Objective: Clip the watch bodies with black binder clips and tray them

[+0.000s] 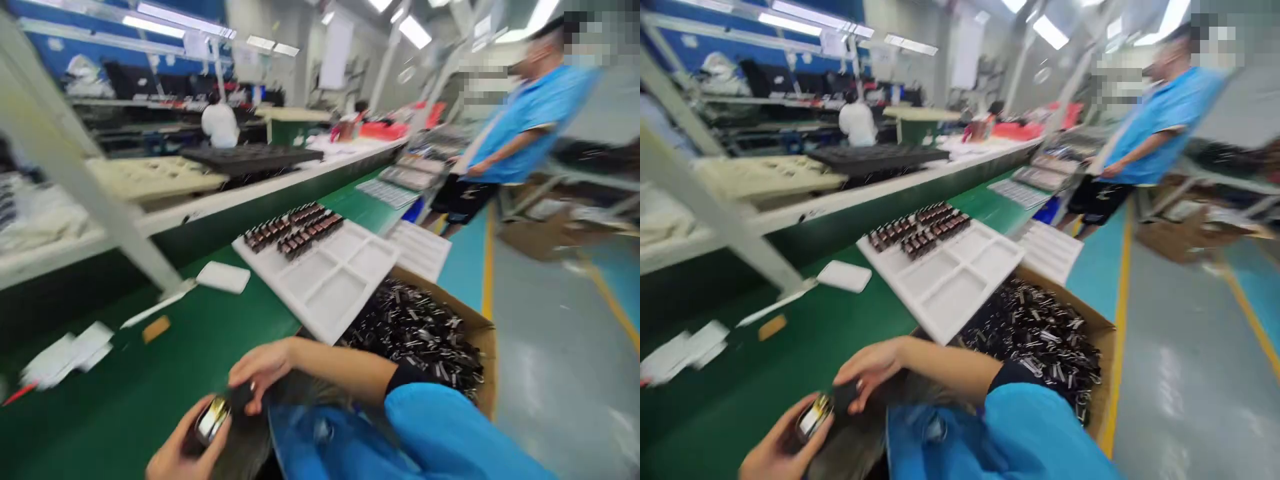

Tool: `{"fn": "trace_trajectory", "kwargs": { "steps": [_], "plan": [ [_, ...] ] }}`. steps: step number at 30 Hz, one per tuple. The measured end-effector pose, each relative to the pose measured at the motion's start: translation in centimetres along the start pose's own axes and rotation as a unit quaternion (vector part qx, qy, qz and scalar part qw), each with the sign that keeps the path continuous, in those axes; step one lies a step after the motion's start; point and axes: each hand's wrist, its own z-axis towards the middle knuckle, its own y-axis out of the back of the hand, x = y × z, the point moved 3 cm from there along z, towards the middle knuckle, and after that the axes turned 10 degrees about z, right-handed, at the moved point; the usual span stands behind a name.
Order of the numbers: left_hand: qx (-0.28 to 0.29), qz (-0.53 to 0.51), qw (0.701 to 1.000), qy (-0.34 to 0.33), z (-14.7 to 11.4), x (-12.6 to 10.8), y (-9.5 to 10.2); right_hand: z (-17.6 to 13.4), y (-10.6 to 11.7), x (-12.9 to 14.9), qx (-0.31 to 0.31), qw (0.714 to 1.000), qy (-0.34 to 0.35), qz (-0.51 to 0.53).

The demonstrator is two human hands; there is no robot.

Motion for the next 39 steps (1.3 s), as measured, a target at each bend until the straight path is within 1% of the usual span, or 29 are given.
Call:
{"fn": "trace_trajectory", "kwargs": {
  "steps": [1, 2, 4, 7, 11, 13, 17, 20, 22, 27, 31, 33, 35, 37, 39],
  "plan": [
    [0.000, 0.003, 1.000, 0.010, -0.9, -0.8, 0.2, -0.6, -0.4, 0.1, -0.032, 0.999, 0.042, 0.004],
    [0.012, -0.004, 1.000, 0.013, -1.5, -1.4, 0.2, -0.9, -0.7, 0.0, -0.028, 0.998, 0.048, 0.016],
    [0.021, -0.036, 0.999, 0.024, -2.1, -2.1, 0.0, -1.1, -0.5, -0.2, 0.002, 0.999, 0.035, 0.035],
    [0.026, -0.079, 0.995, 0.063, -2.6, -1.6, -0.4, -0.5, -0.1, -0.5, 0.036, 0.998, 0.012, 0.042],
    [0.036, -0.178, 0.978, 0.104, -3.4, -0.9, -0.9, 0.4, -0.4, -0.5, 0.038, 0.999, 0.009, 0.037],
    [0.052, -0.249, 0.959, 0.122, -3.6, -0.8, -1.1, 0.7, -0.6, -0.3, 0.033, 0.999, 0.009, 0.036],
    [0.094, -0.383, 0.901, 0.178, -3.9, -0.6, -1.5, 1.3, -0.7, -0.2, 0.036, 0.999, -0.004, 0.028],
    [0.136, -0.439, 0.861, 0.218, -4.3, -0.6, -1.8, 1.7, -0.8, -0.1, 0.048, 0.998, -0.024, 0.015],
    [0.168, -0.461, 0.839, 0.235, -4.6, -0.6, -1.9, 2.0, -1.0, -0.1, 0.058, 0.998, -0.039, 0.006],
    [0.251, -0.502, 0.796, 0.226, -4.9, -0.3, -2.1, 2.9, -1.7, 0.1, 0.086, 0.994, -0.072, -0.014],
    [0.284, -0.536, 0.767, 0.210, -5.1, -0.1, -2.2, 3.2, -2.3, 0.7, 0.099, 0.990, -0.089, -0.037],
    [0.286, -0.543, 0.763, 0.202, -5.3, -0.2, -2.2, 3.0, -2.7, 1.2, 0.104, 0.989, -0.098, -0.049],
    [0.281, -0.534, 0.772, 0.197, -5.4, -0.2, -2.2, 2.4, -3.2, 2.1, 0.108, 0.985, -0.112, -0.078],
    [0.259, -0.508, 0.798, 0.195, -5.5, -0.3, -2.1, 1.6, -3.8, 3.1, 0.107, 0.976, -0.124, -0.145],
    [0.218, -0.464, 0.839, 0.184, -5.4, -0.3, -1.8, 0.7, -4.3, 4.2, 0.092, 0.961, -0.126, -0.228]
  ]
}}
